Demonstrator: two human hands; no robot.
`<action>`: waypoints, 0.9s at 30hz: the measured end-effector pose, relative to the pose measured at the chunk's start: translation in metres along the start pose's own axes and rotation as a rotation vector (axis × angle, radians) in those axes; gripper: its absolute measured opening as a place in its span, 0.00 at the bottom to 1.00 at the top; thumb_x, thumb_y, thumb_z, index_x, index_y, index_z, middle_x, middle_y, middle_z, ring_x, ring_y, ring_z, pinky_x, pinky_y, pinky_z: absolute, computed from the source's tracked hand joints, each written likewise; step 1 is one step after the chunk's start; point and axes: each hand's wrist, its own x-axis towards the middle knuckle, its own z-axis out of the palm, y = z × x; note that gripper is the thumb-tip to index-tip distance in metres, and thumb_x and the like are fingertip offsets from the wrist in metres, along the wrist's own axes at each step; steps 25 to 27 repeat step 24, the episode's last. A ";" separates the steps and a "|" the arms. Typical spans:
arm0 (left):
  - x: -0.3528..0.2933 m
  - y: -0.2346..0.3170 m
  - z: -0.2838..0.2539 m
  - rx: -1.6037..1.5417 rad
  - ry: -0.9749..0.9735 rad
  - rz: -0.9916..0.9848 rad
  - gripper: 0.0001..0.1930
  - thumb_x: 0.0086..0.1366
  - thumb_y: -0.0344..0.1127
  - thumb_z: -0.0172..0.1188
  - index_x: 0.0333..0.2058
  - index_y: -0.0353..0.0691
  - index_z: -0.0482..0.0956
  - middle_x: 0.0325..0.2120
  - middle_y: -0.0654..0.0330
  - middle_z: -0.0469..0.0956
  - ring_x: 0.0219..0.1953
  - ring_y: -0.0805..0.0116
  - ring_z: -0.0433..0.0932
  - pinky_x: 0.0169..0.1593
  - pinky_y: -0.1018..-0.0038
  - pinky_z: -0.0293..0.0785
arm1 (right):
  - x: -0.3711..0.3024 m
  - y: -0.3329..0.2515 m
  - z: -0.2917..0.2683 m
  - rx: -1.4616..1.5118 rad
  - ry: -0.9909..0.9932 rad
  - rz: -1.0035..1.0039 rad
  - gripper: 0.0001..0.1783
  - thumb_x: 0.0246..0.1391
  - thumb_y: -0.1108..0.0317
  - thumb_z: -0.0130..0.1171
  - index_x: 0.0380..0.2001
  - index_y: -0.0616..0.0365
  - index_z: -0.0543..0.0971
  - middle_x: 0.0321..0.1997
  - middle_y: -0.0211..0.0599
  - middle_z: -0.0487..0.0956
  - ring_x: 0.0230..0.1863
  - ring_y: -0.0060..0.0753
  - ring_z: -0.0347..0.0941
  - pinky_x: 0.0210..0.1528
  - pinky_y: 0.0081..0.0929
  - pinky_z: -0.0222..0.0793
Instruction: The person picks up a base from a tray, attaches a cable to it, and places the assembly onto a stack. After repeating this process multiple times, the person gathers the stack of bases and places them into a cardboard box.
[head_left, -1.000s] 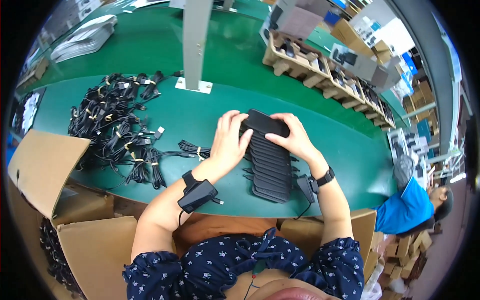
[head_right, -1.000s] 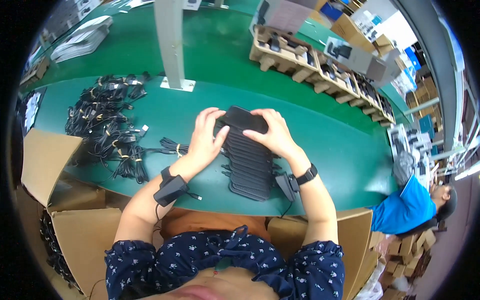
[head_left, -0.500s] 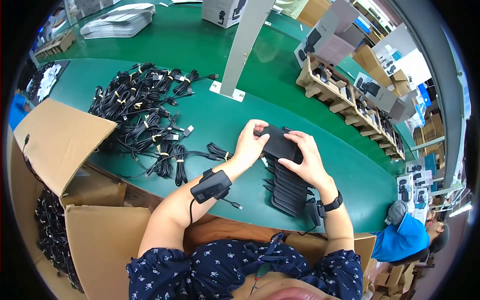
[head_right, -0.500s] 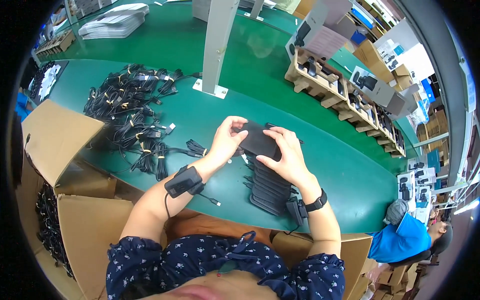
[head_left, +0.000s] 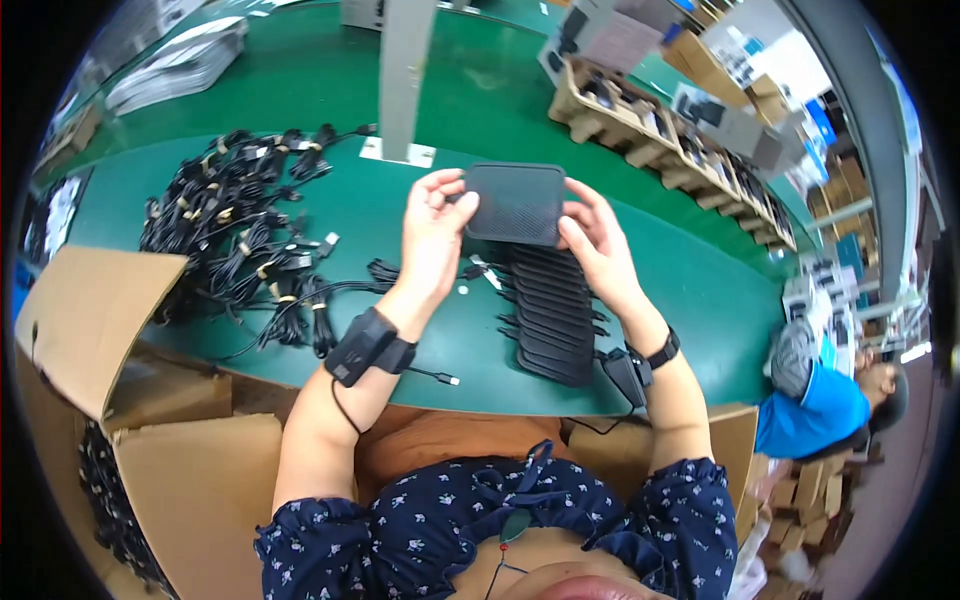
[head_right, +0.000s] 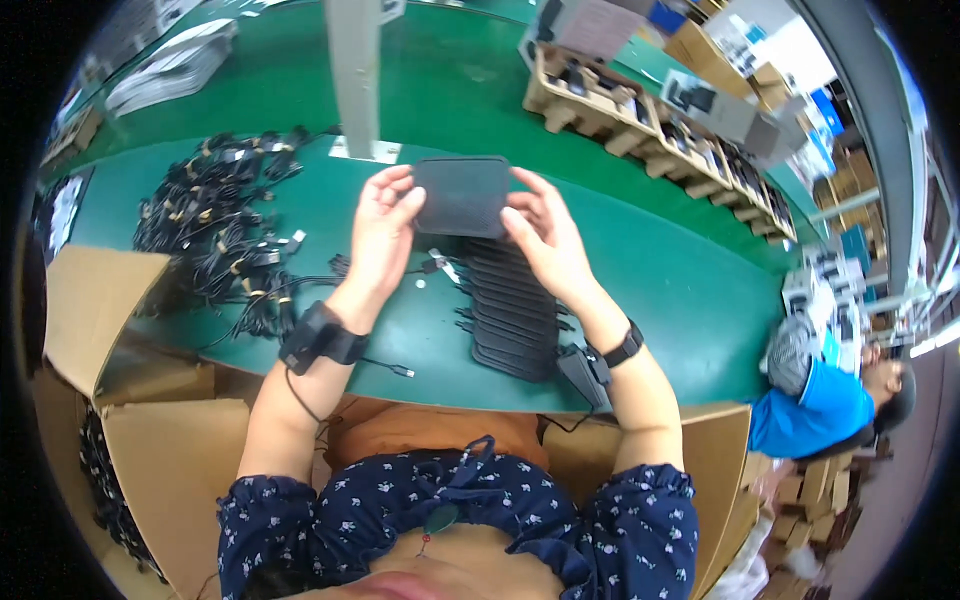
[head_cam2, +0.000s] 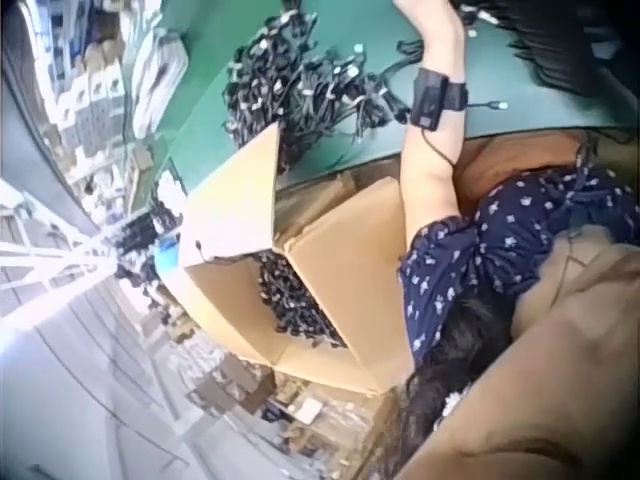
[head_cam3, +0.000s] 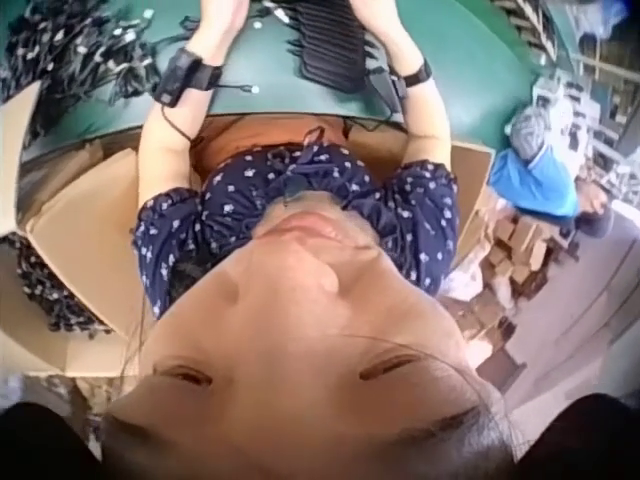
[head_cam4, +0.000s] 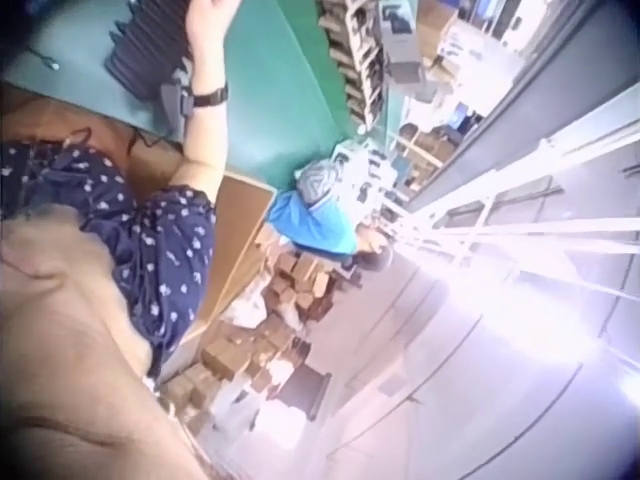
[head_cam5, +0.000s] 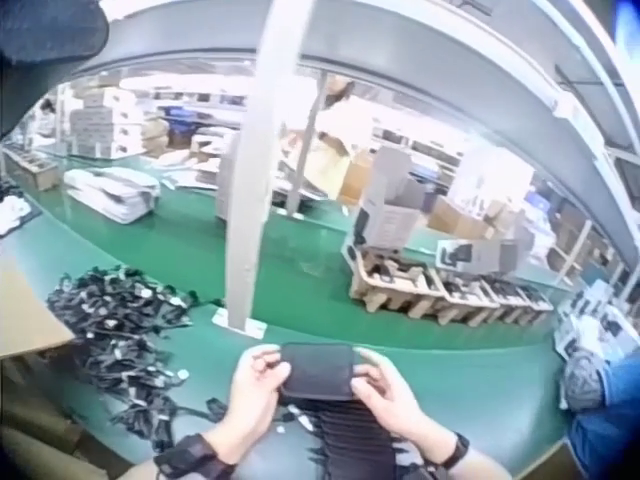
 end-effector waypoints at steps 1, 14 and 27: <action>0.001 0.001 0.001 -0.047 -0.014 -0.034 0.21 0.59 0.22 0.58 0.50 0.35 0.63 0.42 0.59 0.69 0.44 0.73 0.70 0.49 0.79 0.68 | 0.002 0.000 -0.001 0.001 -0.062 -0.009 0.28 0.63 0.67 0.48 0.63 0.58 0.55 0.54 0.36 0.70 0.51 0.25 0.66 0.48 0.21 0.64; -0.018 -0.003 0.015 -0.118 -0.201 -0.347 0.15 0.64 0.26 0.54 0.48 0.34 0.64 0.44 0.56 0.72 0.47 0.71 0.72 0.54 0.75 0.70 | -0.007 -0.020 -0.006 -0.084 -0.406 -0.084 0.68 0.35 0.64 0.75 0.68 0.50 0.34 0.72 0.37 0.43 0.71 0.34 0.41 0.70 0.37 0.42; -0.011 -0.010 0.021 0.017 -0.444 -0.574 0.14 0.69 0.39 0.47 0.49 0.37 0.65 0.42 0.51 0.73 0.37 0.61 0.79 0.40 0.71 0.79 | 0.012 -0.006 -0.046 0.161 -0.157 0.006 0.07 0.54 0.71 0.59 0.36 0.56 0.74 0.40 0.31 0.76 0.41 0.20 0.71 0.40 0.18 0.69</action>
